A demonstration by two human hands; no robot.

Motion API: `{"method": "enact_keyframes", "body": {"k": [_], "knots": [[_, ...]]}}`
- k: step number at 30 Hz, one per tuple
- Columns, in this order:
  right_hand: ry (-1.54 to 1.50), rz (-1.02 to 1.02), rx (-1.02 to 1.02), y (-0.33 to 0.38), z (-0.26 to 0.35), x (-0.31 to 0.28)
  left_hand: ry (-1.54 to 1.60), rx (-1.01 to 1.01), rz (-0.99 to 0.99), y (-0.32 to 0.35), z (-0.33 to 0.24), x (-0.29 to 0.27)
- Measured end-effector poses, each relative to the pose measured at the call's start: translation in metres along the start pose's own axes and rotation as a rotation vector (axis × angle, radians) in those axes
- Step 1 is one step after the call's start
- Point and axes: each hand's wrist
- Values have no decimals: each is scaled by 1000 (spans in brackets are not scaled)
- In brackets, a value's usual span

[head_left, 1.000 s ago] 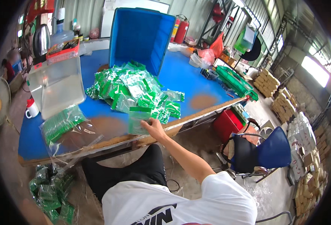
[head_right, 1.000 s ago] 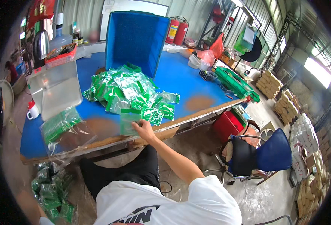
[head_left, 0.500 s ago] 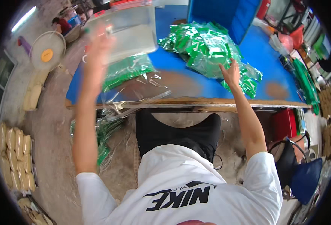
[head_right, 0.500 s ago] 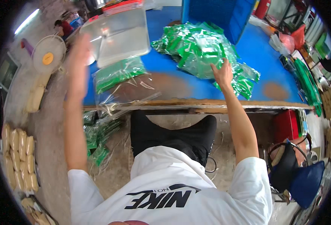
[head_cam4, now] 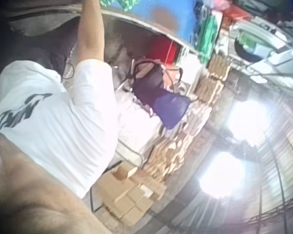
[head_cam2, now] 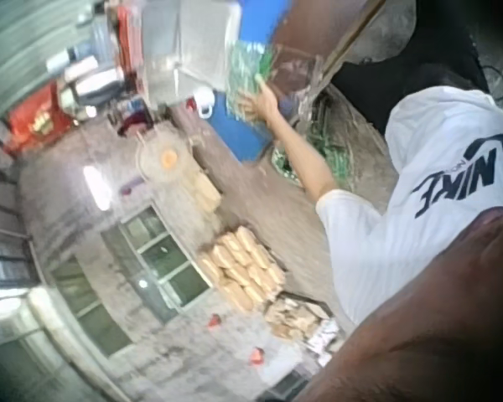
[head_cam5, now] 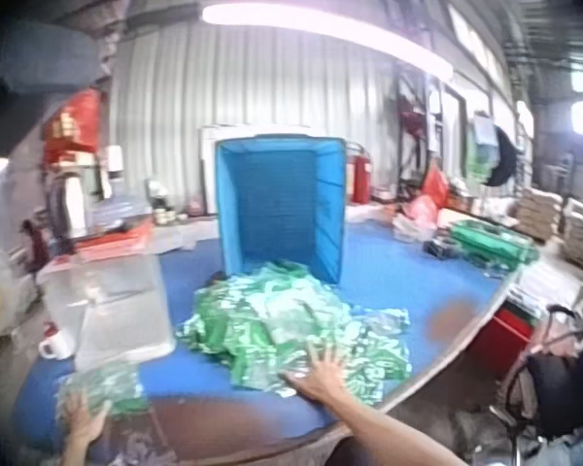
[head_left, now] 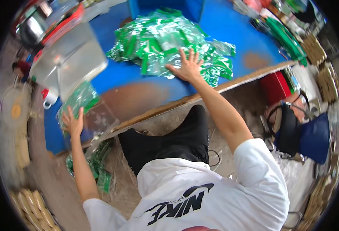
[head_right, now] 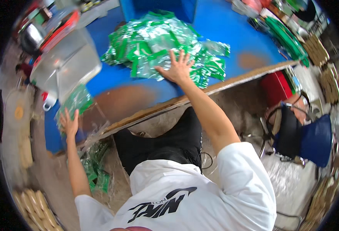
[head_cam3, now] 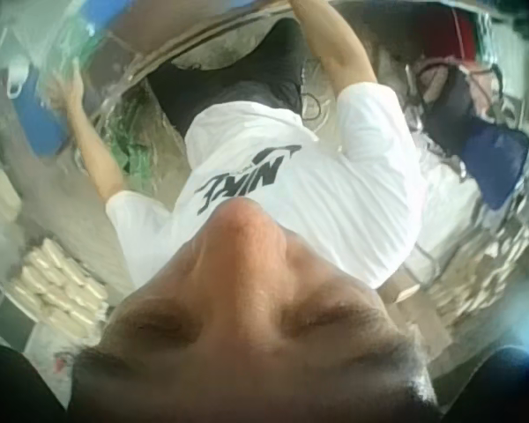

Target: The recorder sorts green plastic packets from a blue crate and packs them into a large clear plastic bag.

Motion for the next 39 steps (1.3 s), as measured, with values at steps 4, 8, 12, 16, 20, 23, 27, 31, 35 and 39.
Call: {"method": "enact_keyframes", "body": {"k": [4, 8, 12, 16, 20, 23, 27, 31, 35, 39], "knots": [[-40, -88, -73, 10, -4, 7, 122, 185, -253, 14, -21, -23], [-20, -111, -46, 8, -13, 18, 790, 420, -159, 152, -88, -75], [-87, -185, -158, -6, 10, 11, 548, 354, 363, 263, -81, -46], [-98, -177, -242, -8, 18, 19, 161, 147, 405, 256, -70, 44], [-166, -109, -254, 1, 17, 3, 231, 230, 444, 265, -57, 86], [-151, -98, -222, 7, 1, 1, 391, 354, 524, 272, -41, 82], [-89, -86, -217, 4, 9, 0, 460, 266, 704, 312, -2, 40], [-21, -108, -202, -1, 3, 1, 673, 329, 848, 340, 33, 15], [-139, -174, -235, -4, 14, 21, 535, 180, 609, 304, 7, -9], [-91, -27, -231, 16, 48, 15, 987, -7, 886, 292, -63, -6]]}}
Point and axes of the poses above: each hand's wrist, its own y-axis away from the middle knuckle, its own x-axis out of the palm, z = x × y, and after that the axes turned 10 degrees about -z, right-handed
